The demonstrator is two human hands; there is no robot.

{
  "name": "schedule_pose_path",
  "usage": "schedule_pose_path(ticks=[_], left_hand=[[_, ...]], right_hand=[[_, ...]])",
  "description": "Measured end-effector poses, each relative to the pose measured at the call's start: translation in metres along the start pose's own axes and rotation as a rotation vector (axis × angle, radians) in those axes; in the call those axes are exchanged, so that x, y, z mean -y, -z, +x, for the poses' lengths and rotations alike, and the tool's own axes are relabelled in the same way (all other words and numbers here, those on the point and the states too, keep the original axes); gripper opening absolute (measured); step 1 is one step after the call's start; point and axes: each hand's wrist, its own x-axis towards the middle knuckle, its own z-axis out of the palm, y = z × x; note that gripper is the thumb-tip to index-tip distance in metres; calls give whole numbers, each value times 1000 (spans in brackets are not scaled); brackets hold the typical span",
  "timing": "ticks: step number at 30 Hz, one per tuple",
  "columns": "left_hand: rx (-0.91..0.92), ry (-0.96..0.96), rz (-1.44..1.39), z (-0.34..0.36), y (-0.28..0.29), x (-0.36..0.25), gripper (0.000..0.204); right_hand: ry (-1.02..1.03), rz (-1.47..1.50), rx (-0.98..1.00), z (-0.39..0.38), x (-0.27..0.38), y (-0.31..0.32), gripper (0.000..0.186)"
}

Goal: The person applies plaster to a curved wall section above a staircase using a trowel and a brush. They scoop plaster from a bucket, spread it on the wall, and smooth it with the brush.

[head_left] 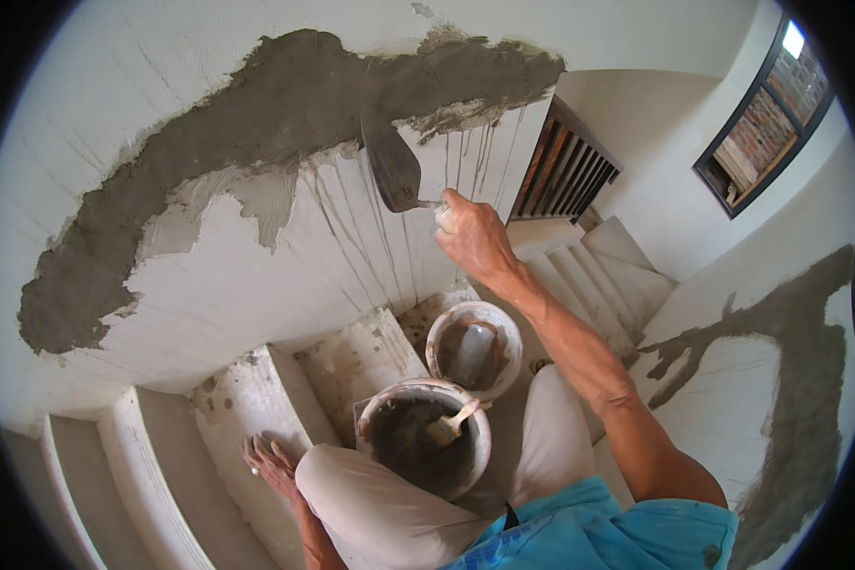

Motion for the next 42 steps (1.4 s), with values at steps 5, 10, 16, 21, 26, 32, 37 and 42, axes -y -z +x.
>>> schedule_pose_path(ticks=[5, 10, 16, 21, 26, 32, 37, 42], left_hand=[[-7, -9, 6, 1, 0, -3, 43], [-9, -33, -1, 5, -7, -9, 44], [-18, -15, 74, 2, 4, -2, 45], [-14, 3, 1, 1, -6, 1, 45], [-22, -29, 25, 0, -10, 11, 45], [30, -6, 38, 3, -7, -6, 46], [38, -39, 88, 5, 5, -8, 46], [41, -30, 81, 7, 3, -11, 46]], right_hand=[[-78, 119, -208, 21, -32, 29, 21], [-31, 286, -151, 21, -24, 16, 18], [27, 121, -20, -9, -4, 5, 21], [-108, 148, -383, 24, -83, 38, 24], [-101, 26, -496, 57, -118, 44, 24], [-98, -64, -363, 50, -97, 20, 25], [-54, -20, -240, 27, -78, 19, 17], [-70, 167, -308, 30, -111, 49, 23]])
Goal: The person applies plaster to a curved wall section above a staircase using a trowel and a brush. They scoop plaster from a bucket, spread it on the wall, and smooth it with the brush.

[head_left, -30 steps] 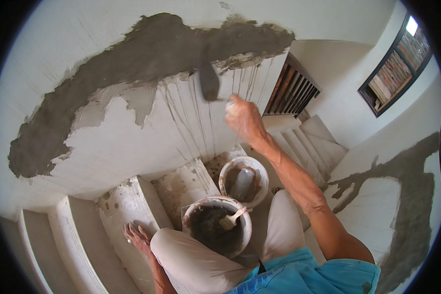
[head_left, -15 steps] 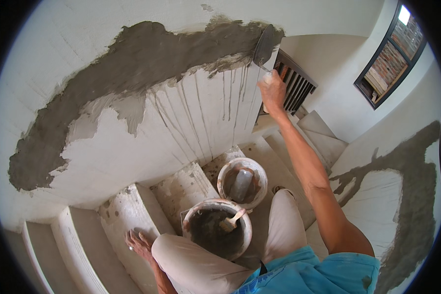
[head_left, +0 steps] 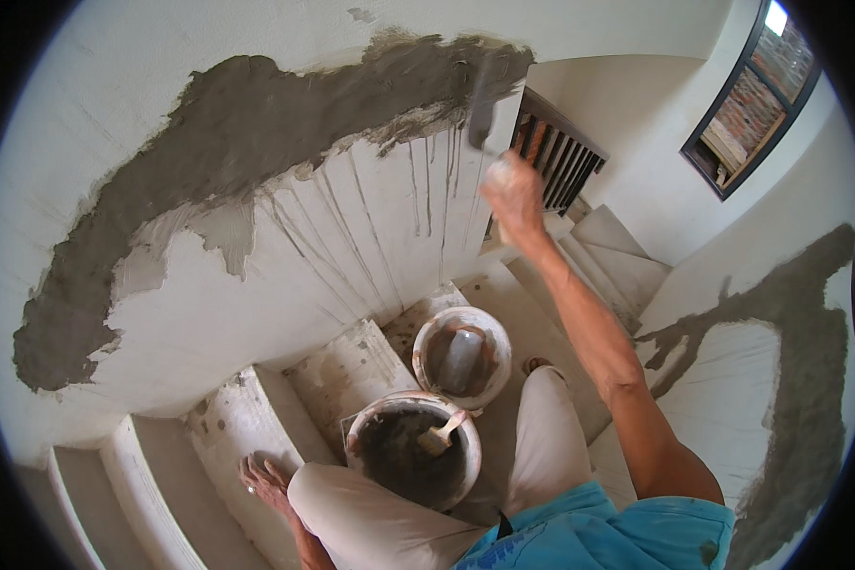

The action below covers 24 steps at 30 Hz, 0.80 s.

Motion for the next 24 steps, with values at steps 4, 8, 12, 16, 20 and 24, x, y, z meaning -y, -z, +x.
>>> schedule_pose_path(ticks=[4, 8, 12, 16, 20, 24], left_hand=[[20, -14, -29, 0, -6, -4, 46], [24, 17, 3, -1, 2, 1, 46], [38, 19, -5, -5, 3, 10, 45], [24, 10, -28, -5, -1, 4, 44], [17, 12, -38, -1, -2, -4, 44], [16, 11, -20, -4, 1, 2, 44]], right_hand=[[131, -128, -106, 31, -18, 0, 21], [58, -177, 157, -15, 22, -46, 23], [98, -94, 146, -18, 25, -19, 22], [-88, -12, 12, 18, 18, 8, 20], [34, -112, 66, 7, 32, -22, 19], [90, -126, 268, -30, 48, -32, 20]])
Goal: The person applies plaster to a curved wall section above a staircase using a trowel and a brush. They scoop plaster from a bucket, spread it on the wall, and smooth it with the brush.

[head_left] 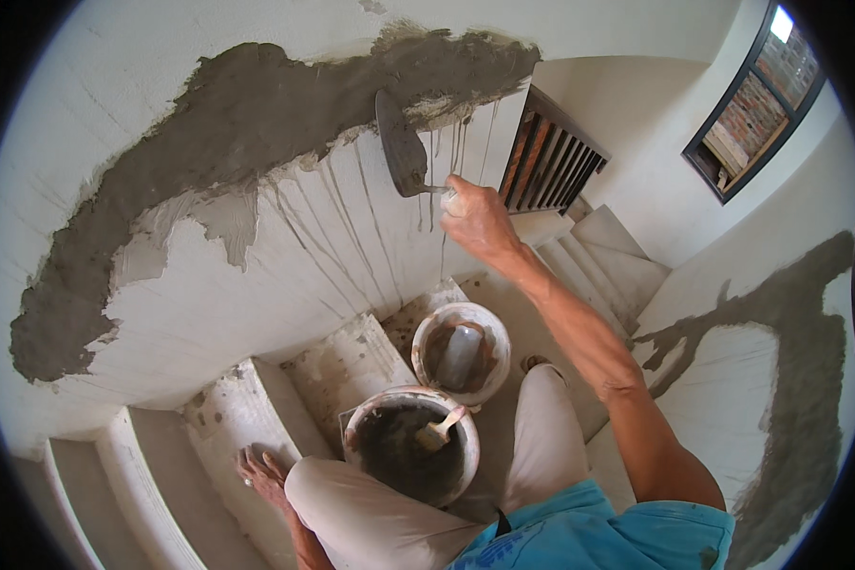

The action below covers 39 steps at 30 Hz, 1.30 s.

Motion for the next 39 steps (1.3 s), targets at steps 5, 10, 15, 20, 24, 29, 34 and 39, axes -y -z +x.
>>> schedule_pose_path(ticks=[5, 10, 15, 20, 24, 29, 34, 39], left_hand=[[13, 23, -6, 0, -1, 2, 43], [-14, -1, -15, 3, -1, -6, 42], [-20, -14, 7, -1, 2, -3, 42], [-23, -12, -3, -2, 1, 0, 42], [-15, -28, -20, 3, -5, -6, 42], [-18, -5, 0, -2, 3, 2, 43], [-28, -25, 10, 1, 0, -3, 43], [-29, -20, -11, 1, 1, -3, 42]], right_hand=[[-47, 83, -162, 20, -25, 40, 23], [-68, 174, -167, 28, -7, 21, 20], [47, -89, 120, -9, 17, 0, 21], [-61, 101, -161, 13, -17, 39, 19], [-182, 13, -232, 37, -35, 43, 22], [-113, 35, -20, 6, -3, 17, 25], [-159, 150, -138, 19, -29, 48, 21], [-40, 65, -45, 21, -14, 37, 22]])
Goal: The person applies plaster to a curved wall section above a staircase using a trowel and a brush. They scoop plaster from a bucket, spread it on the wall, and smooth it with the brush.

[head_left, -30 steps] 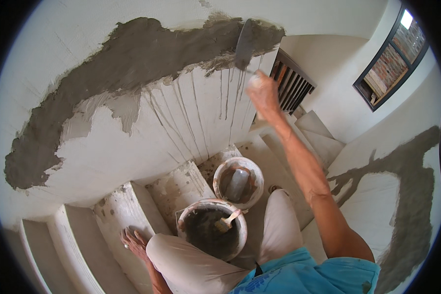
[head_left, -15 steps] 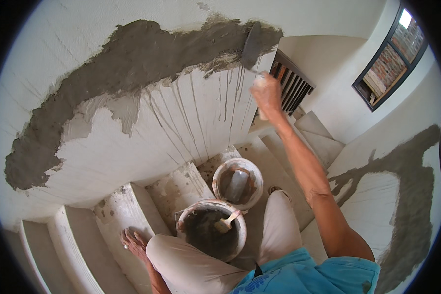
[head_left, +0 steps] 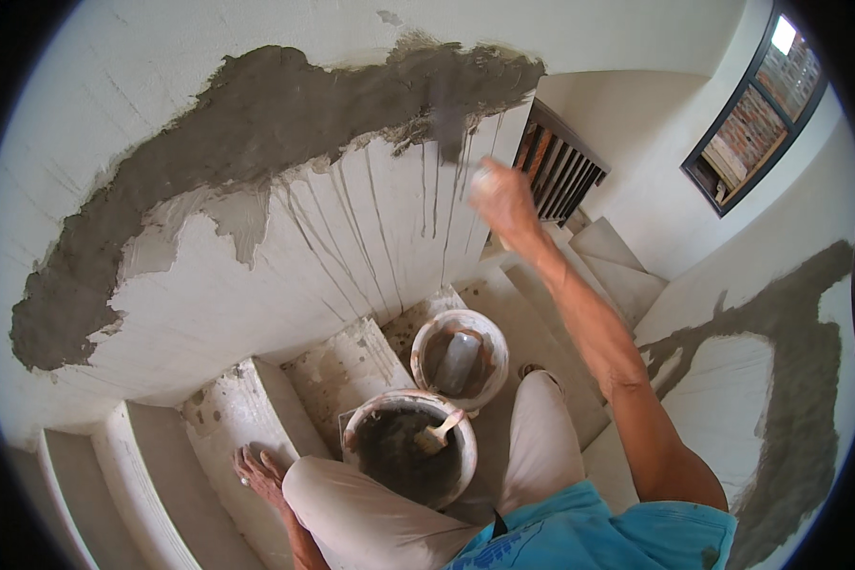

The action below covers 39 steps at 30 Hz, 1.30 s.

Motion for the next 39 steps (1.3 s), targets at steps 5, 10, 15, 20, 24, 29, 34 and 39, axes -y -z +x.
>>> schedule_pose_path(ticks=[5, 10, 15, 20, 24, 29, 34, 39], left_hand=[[1, 14, -14, -3, 4, 1, 42], [-3, 22, -25, -1, 2, -6, 44], [22, 41, -32, -2, 4, -1, 45], [37, 14, -25, -1, -2, -1, 46], [41, 36, 14, -2, 5, 6, 46], [47, 25, -8, -2, -2, 6, 45], [41, 10, 6, -2, -4, 3, 43], [24, 14, 15, -2, 0, 5, 43]], right_hand=[[97, 71, 114, -32, 12, -14, 22], [-263, 190, -176, -9, -39, 19, 26], [-354, 189, -224, 20, -54, 32, 20], [-224, 146, -254, 20, -73, 10, 20], [-81, -60, -23, -1, -55, 6, 21], [-226, 165, -153, 15, -64, 30, 21], [-211, 85, -85, 23, -61, 44, 24], [-25, -64, 112, 0, -44, 27, 26]])
